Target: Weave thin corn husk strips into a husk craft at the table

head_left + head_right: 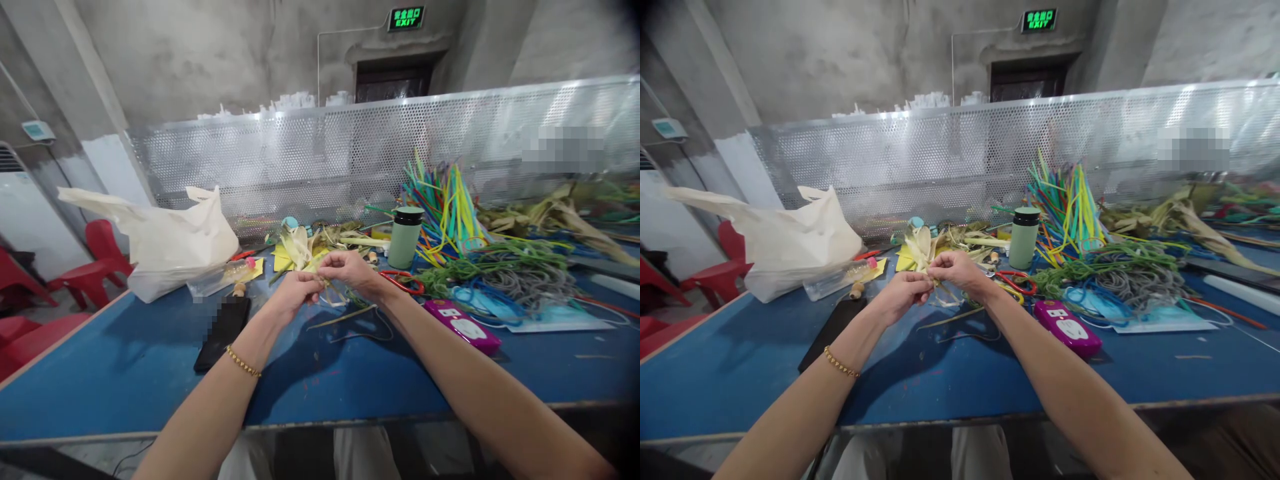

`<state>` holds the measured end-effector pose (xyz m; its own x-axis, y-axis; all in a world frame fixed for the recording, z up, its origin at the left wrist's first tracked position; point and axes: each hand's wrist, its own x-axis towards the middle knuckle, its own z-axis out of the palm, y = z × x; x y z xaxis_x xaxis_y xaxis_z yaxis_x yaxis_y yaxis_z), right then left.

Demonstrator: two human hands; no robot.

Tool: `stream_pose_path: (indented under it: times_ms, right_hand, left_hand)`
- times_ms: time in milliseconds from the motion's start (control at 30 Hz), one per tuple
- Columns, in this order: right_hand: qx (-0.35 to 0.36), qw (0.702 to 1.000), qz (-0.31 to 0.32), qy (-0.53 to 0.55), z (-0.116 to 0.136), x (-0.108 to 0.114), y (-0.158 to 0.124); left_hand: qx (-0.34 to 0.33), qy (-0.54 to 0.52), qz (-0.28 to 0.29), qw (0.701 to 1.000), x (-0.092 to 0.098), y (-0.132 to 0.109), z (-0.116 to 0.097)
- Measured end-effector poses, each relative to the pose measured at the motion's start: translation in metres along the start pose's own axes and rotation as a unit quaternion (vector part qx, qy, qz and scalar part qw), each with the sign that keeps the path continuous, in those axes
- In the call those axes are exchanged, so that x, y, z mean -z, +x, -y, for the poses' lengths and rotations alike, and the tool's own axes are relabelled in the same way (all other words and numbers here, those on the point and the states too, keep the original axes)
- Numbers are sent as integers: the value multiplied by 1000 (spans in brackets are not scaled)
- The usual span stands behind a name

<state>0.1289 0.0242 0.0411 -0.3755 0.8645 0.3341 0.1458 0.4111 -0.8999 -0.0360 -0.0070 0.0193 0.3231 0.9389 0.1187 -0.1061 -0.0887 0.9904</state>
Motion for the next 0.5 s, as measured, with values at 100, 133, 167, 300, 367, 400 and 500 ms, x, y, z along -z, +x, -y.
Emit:
stream_pose_path:
  times_ms: [100, 133, 167, 300, 367, 400, 500]
  right_hand:
    - [-4, 1000, 10, 19, 1, 0, -1]
    - [-3, 1000, 10, 20, 2, -1, -1]
    - [-2, 1000, 8, 20, 2, -1, -1]
    - [-4, 1000, -15, 18, 0, -6, 0]
    - [-2, 1000, -18, 12, -2, -8, 0]
    - [-1, 1000, -19, 7, -3, -9, 0]
    - [12, 999, -24, -33, -3, -8, 1]
  left_hand:
    - [0, -12, 2, 1000, 2, 1, 2]
    - [-7, -6, 1, 1000, 2, 1, 3]
    - [-16, 0, -2, 1000, 1, 2, 4]
    - [-36, -10, -18, 999, -2, 3, 9]
    - [-31, -24, -18, 999, -4, 3, 10]
    - [-27, -30, -15, 999, -4, 3, 10]
    - [-18, -45, -12, 999, -4, 2, 8]
